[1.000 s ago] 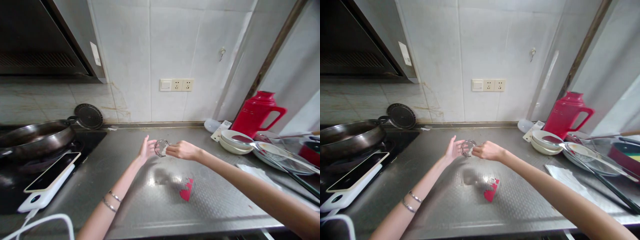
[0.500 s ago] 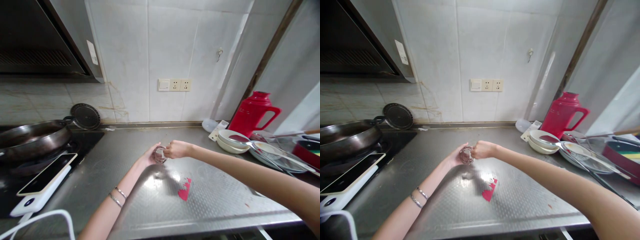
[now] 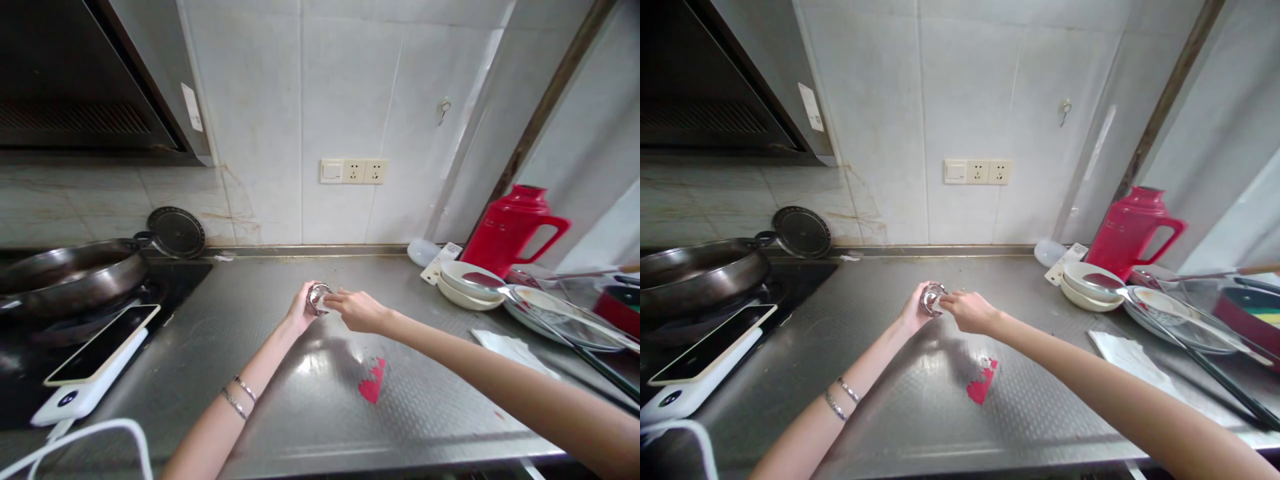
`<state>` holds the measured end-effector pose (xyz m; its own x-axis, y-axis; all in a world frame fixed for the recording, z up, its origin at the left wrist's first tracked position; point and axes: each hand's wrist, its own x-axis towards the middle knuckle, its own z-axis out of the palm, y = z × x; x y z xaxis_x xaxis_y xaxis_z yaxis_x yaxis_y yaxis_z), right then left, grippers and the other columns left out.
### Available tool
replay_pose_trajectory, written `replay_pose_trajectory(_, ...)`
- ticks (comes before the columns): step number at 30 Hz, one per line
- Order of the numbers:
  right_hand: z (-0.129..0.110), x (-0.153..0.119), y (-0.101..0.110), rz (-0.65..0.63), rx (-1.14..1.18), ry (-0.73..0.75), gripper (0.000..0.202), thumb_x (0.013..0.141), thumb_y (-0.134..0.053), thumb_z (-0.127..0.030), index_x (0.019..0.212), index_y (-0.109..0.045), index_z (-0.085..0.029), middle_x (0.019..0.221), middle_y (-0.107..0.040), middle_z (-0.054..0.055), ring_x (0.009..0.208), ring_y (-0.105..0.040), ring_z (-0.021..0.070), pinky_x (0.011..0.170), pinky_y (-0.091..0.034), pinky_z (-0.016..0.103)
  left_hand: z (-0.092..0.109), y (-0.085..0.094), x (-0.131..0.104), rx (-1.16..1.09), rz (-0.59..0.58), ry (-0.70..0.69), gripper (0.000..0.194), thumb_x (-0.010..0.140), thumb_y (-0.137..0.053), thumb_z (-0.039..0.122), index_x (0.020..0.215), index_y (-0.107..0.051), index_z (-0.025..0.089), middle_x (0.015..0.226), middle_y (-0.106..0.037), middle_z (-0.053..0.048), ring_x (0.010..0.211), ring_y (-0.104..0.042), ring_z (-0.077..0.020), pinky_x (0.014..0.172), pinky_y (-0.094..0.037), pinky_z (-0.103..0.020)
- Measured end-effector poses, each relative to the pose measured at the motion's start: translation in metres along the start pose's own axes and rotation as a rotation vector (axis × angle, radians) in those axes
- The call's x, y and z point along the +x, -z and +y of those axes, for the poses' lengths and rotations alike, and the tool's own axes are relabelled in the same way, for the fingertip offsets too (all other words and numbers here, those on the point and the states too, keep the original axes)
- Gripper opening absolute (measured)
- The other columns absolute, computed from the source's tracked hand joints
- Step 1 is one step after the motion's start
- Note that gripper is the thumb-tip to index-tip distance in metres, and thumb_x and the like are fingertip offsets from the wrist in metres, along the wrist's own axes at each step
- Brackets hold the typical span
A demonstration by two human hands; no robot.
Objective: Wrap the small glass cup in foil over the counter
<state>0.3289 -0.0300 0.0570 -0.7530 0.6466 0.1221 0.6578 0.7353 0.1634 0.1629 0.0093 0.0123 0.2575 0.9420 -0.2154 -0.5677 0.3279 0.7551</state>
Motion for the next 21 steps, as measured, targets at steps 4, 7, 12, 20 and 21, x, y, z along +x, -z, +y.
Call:
replay_pose_trajectory(4, -0.010, -0.001, -0.011, 0.044, 0.192, -0.093, 0.051, 0.072, -0.044, -0.004, 0.118, -0.056, -0.021, 0.121, -0.060, 0.007, 0.099, -0.059, 0.0188, 0.079, -0.048, 0.028, -0.004, -0.002, -0.003, 0.020, 0.029, -0.058, 0.026, 0.075, -0.058, 0.037, 0.091, -0.061, 0.017, 0.066, -0.064, -0.001, 0.049, -0.057, -0.0119, 0.040, -0.037, -0.019)
replay_pose_trajectory(7, -0.018, 0.000, -0.018, 0.090, 0.332, -0.148, 0.049, 0.068, -0.043, -0.004, 0.111, -0.060, -0.019, 0.112, -0.064, 0.008, 0.091, -0.061, 0.0173, 0.076, -0.046, 0.026, -0.006, -0.003, -0.005, 0.024, 0.062, -0.090, 0.030, 0.072, -0.060, 0.037, 0.092, -0.061, 0.015, 0.064, -0.064, -0.001, 0.047, -0.056, -0.0115, 0.040, -0.035, -0.019)
replay_pose_trajectory(12, -0.036, 0.006, -0.027, 0.200, 0.572, -0.218, 0.037, 0.059, -0.043, -0.004, 0.089, -0.061, -0.015, 0.085, -0.065, 0.004, 0.064, -0.055, 0.0118, 0.061, -0.040, 0.021, -0.008, -0.001, -0.002, -0.007, 0.092, -0.172, 0.030, 0.067, -0.064, 0.037, 0.087, -0.061, 0.015, 0.066, -0.065, -0.001, 0.053, -0.059, -0.0124, 0.046, -0.038, -0.020)
replay_pose_trajectory(20, -0.055, 0.022, -0.050, 0.380, 0.879, -0.407, 0.022, 0.060, -0.044, -0.005, 0.073, -0.058, -0.015, 0.052, -0.045, -0.007, 0.051, -0.043, 0.0083, 0.052, -0.032, 0.017, -0.012, 0.006, 0.002, -0.059, 0.073, -0.282, 0.030, 0.068, -0.064, 0.039, 0.086, -0.059, 0.015, 0.067, -0.064, -0.001, 0.058, -0.060, -0.0131, 0.052, -0.042, -0.022)
replay_pose_trajectory(21, -0.056, 0.025, -0.052, 0.413, 0.884, -0.422, 0.019, 0.062, -0.044, -0.005, 0.071, -0.057, -0.015, 0.050, -0.043, -0.007, 0.049, -0.041, 0.0080, 0.051, -0.031, 0.018, -0.011, 0.006, 0.002, -0.073, 0.067, -0.291, 0.030, 0.068, -0.063, 0.039, 0.086, -0.059, 0.015, 0.067, -0.064, -0.001, 0.058, -0.060, -0.0129, 0.053, -0.043, -0.022)
